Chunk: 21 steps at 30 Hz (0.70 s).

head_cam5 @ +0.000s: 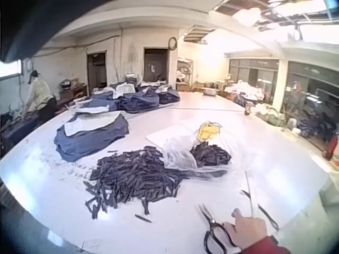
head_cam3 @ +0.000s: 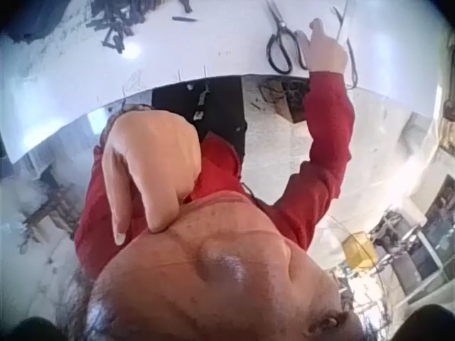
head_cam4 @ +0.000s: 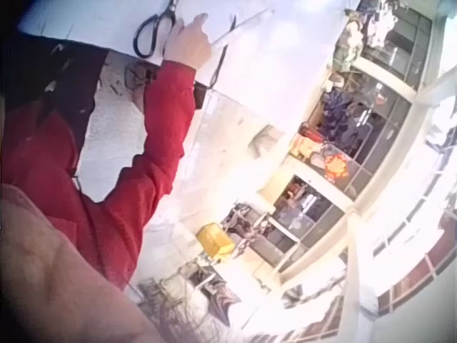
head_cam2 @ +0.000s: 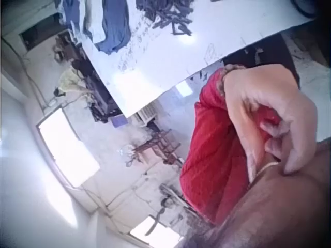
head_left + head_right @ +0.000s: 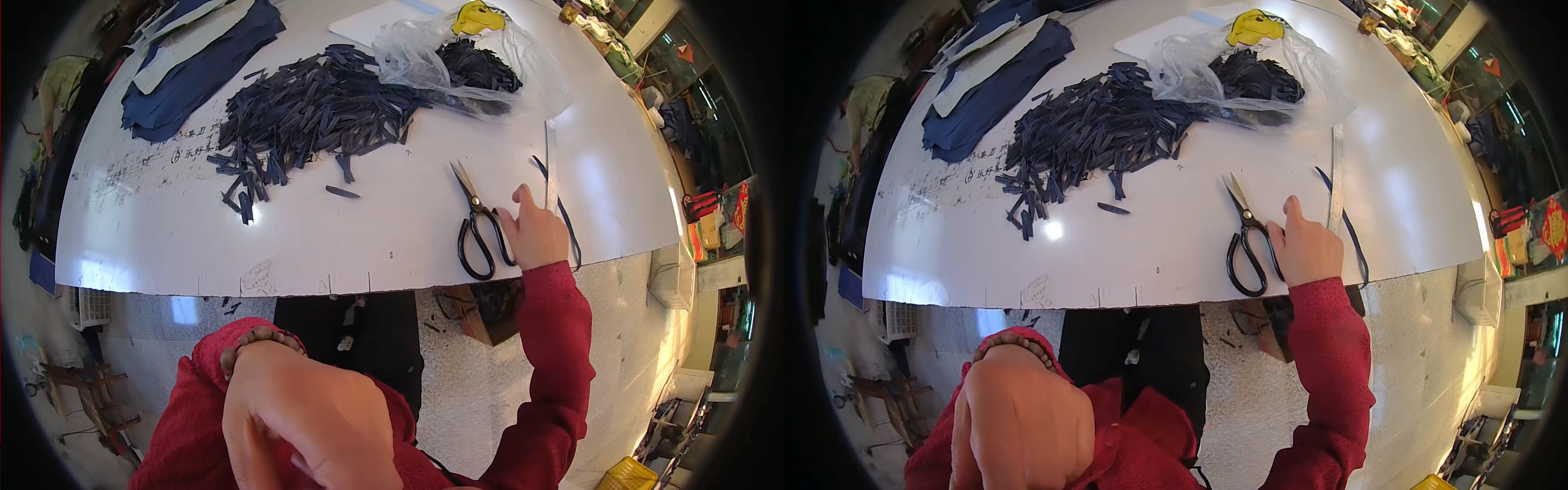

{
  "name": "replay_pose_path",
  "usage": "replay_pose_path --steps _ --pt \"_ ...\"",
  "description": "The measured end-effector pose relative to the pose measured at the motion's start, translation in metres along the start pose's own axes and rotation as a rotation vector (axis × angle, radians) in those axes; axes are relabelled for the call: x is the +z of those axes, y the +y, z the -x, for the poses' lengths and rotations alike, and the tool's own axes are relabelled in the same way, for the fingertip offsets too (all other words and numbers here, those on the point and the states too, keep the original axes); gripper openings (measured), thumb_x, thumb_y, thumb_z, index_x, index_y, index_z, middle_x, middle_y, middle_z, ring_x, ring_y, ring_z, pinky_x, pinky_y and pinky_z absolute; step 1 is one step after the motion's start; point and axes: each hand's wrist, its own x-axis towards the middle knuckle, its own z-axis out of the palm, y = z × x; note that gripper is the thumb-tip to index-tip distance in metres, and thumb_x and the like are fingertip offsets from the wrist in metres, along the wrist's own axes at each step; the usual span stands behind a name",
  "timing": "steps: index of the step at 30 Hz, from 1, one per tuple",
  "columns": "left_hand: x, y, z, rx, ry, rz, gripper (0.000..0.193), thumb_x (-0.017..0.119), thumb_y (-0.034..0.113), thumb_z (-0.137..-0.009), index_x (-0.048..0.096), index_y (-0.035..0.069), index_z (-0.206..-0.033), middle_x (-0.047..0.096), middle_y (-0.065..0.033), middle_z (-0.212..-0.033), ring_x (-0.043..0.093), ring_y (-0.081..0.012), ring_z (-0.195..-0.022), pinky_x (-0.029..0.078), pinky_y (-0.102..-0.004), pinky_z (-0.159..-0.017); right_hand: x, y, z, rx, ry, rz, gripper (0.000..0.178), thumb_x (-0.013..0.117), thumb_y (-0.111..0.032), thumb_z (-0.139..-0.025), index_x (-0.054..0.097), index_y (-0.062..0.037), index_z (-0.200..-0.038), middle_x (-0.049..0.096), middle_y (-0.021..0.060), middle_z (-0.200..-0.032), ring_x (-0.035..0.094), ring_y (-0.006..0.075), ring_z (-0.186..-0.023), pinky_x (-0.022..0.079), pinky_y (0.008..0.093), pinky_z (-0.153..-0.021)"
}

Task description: Cutting blue fabric into small strips using scissors.

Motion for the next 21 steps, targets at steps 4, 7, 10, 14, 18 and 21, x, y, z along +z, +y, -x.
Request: replay_pose_path --steps 4,7,10,14,18,21 --pt "-0.013 -0.020 -0.027 -0.008 -0.010 0.004 0.031 0.072 0.028 -0.082 0.064 0.003 -0.098 0.061 -0.0059 -0.070 0.056 -0.0234 -0.052 0.041 -0.0303 -0.045 0.000 0.078 -0.021 0.198 0.264 -0.279 0.028 0.064 -0.026 -0.084 0.049 -0.0065 -0.097 0.064 0.0090 -0.074 0.062 0.0320 -0.069 0.048 0.0419 -0.062" --pt "-0.039 -0.032 -0.038 -0.280 -0.213 0.126 0.026 0.065 0.024 -0.088 0.063 0.000 -0.098 0.061 -0.0090 -0.081 0.060 -0.0227 -0.066 0.045 -0.0283 -0.055 0.033 0.162 -0.015 0.161 0.407 -0.123 0.026 0.065 -0.022 -0.083 0.051 -0.0055 -0.098 0.062 0.0097 -0.091 0.060 0.0295 -0.087 0.048 0.0403 -0.073" --pt "-0.054 -0.054 -0.034 -0.843 -0.248 -0.240 0.040 0.057 0.019 -0.093 0.048 0.005 -0.130 0.051 -0.0129 -0.123 0.061 -0.0240 -0.093 0.051 -0.0253 -0.072 0.057 0.169 -0.019 0.140 0.321 -0.189 0.027 0.066 -0.020 -0.082 0.052 -0.0044 -0.098 0.058 0.0101 -0.101 0.055 0.0292 -0.100 0.046 0.0398 -0.081" --pt "-0.035 -0.092 -0.076 -0.234 0.284 -0.250 0.028 0.050 0.015 -0.093 0.047 0.004 -0.120 0.057 -0.0082 -0.095 0.060 -0.0164 -0.083 0.048 -0.0273 -0.065 0.060 0.166 -0.028 0.192 0.206 -0.122 0.023 0.066 -0.019 -0.081 0.055 -0.0043 -0.095 0.058 0.0103 -0.097 0.055 0.0311 -0.095 0.045 0.0407 -0.082" --pt "-0.029 -0.110 -0.121 0.051 0.170 -0.114 0.028 0.048 0.010 -0.092 0.047 0.004 -0.119 0.057 -0.0088 -0.097 0.058 -0.0146 -0.092 0.049 -0.0305 -0.070 0.067 0.190 -0.028 0.112 0.228 -0.191 0.011 0.061 -0.014 -0.082 0.057 -0.0033 -0.084 0.062 0.0119 -0.087 0.057 0.0319 -0.088 0.047 0.0401 -0.077" --pt "-0.027 -0.091 -0.148 -0.481 0.176 0.096 0.024 0.058 0.021 -0.093 0.061 -0.002 -0.098 0.060 -0.0119 -0.093 0.060 -0.0219 -0.084 0.046 -0.0282 -0.067 0.055 0.190 -0.023 0.184 0.179 -0.383 0.009 0.059 -0.010 -0.082 0.056 -0.0013 -0.082 0.064 0.0105 -0.075 0.061 0.0282 -0.070 0.048 0.0377 -0.066"
